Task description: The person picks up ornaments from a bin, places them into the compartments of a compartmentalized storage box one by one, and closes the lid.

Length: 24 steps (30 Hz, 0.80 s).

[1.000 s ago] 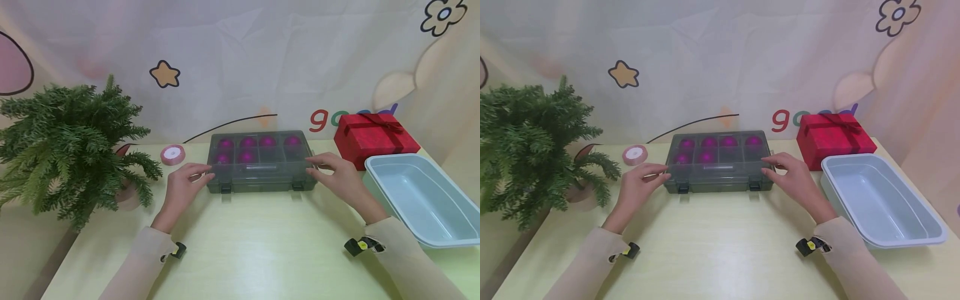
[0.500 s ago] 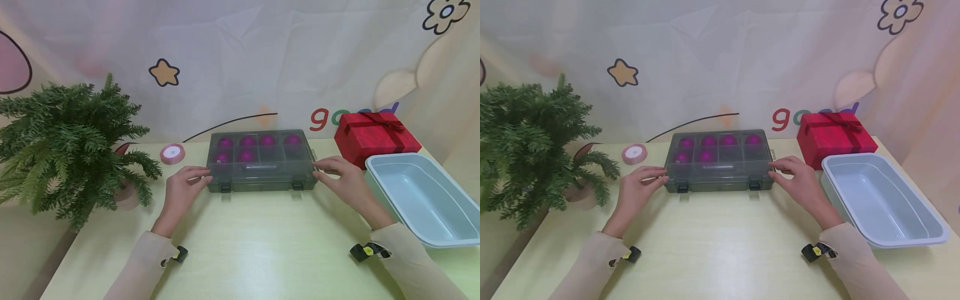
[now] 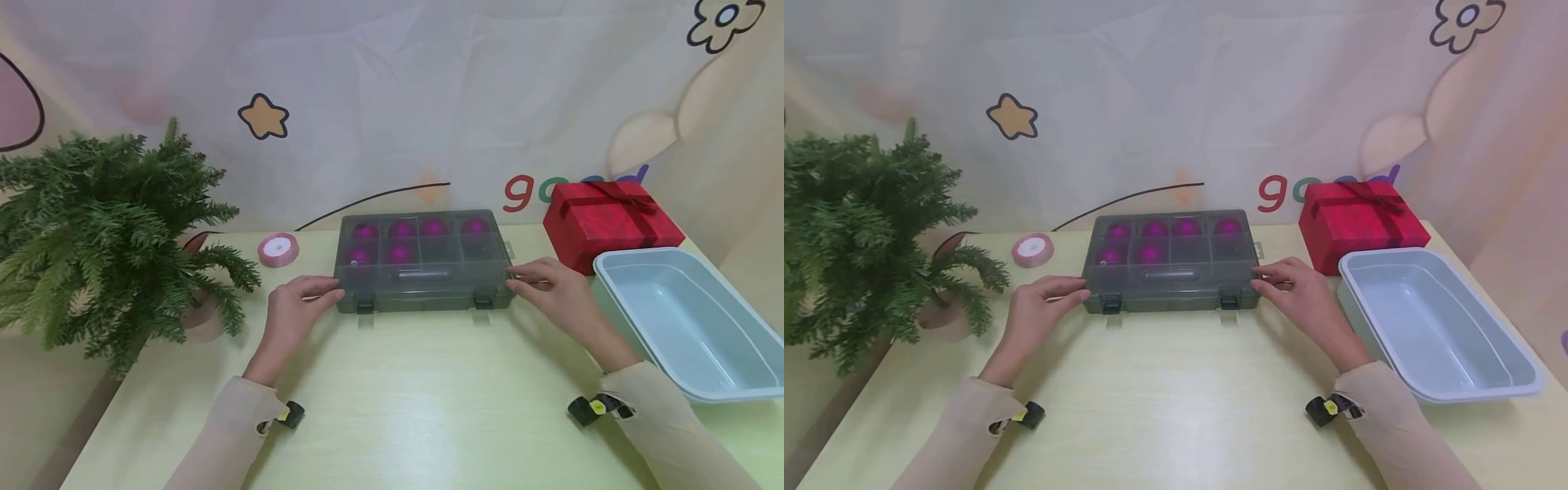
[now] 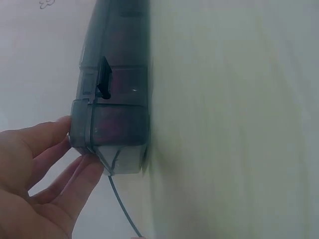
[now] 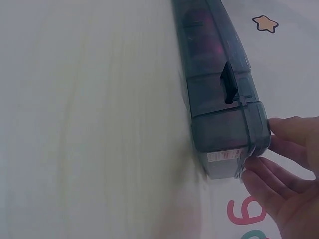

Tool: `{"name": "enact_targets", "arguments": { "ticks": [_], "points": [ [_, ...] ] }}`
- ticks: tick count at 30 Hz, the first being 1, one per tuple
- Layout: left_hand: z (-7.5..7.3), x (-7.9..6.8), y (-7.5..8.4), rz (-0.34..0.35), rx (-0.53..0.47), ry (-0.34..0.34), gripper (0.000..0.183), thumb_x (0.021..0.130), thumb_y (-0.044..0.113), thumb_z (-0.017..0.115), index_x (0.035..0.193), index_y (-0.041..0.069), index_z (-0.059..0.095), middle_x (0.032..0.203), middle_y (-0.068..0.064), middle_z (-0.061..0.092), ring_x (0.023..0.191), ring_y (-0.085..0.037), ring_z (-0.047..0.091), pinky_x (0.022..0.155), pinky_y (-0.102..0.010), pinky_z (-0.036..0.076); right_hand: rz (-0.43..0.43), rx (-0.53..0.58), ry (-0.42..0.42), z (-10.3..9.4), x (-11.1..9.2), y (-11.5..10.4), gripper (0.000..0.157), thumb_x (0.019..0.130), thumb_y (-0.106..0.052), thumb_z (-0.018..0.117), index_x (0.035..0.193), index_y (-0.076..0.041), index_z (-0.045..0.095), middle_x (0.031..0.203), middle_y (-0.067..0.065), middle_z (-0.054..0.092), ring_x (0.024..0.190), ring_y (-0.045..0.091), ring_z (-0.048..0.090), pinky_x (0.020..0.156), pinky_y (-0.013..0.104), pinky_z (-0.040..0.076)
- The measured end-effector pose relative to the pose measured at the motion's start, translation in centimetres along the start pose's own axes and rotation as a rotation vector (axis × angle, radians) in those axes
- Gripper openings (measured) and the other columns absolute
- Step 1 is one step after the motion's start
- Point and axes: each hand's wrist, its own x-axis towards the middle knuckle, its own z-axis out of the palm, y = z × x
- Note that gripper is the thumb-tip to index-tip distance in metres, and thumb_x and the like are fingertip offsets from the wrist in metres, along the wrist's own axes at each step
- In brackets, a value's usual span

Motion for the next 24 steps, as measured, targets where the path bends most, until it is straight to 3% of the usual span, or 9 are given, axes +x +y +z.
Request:
{"name": "enact_targets", "arguments": {
  "ticks": [6,13,18,21,24],
  "points": [
    [0.0,0.0,-0.2,0.009,0.008,-0.004,0.025,0.093,0.016,0.085,0.116,0.007,0.082,0.118,-0.010,0.077,0.106,-0.027,0.076,0.092,-0.041,0.063,0.003,0.005,-0.017,0.1,0.0,0.1,0.034,0.098,-0.013,0.080,0.129,-0.001,0.075,0.117,0.014,0.071,0.103,0.034,0.073,0.081,0.005,0.050],
    [0.0,0.0,-0.5,0.002,0.038,-0.002,0.026,0.093,0.018,0.085,0.118,0.008,0.082,0.119,-0.011,0.077,0.108,-0.027,0.076,0.093,-0.045,0.062,0.091,-0.005,-0.056,-0.1,0.1,0.7,0.039,0.101,-0.024,0.078,0.135,-0.006,0.073,0.127,0.016,0.073,0.108,0.036,0.072,0.079,0.013,0.054],
    [0.1,0.0,-0.3,0.012,0.039,0.007,0.026,0.092,0.016,0.085,0.117,0.007,0.082,0.119,-0.011,0.077,0.108,-0.028,0.075,0.092,-0.045,0.062,0.107,0.018,-0.063,-0.1,0.2,1.0,0.042,0.101,-0.026,0.077,0.137,-0.006,0.071,0.128,0.017,0.073,0.108,0.036,0.071,0.079,0.015,0.055],
    [0.2,0.0,-0.3,0.033,0.049,-0.002,0.026,0.093,0.013,0.085,0.117,0.004,0.082,0.122,-0.012,0.076,0.108,-0.030,0.076,0.091,-0.044,0.063,0.114,0.031,-0.064,0.0,0.2,1.1,0.043,0.101,-0.026,0.077,0.138,-0.005,0.071,0.128,0.017,0.073,0.108,0.035,0.071,0.079,0.014,0.055],
    [0.1,0.1,-0.3,0.097,0.112,-0.023,0.025,0.093,0.010,0.084,0.116,0.001,0.081,0.128,-0.015,0.072,0.113,-0.034,0.073,0.092,-0.045,0.062,0.126,0.057,-0.067,0.0,0.2,1.2,0.044,0.101,-0.026,0.078,0.139,-0.004,0.070,0.127,0.018,0.074,0.108,0.034,0.071,0.079,0.014,0.055]
  ]
}}
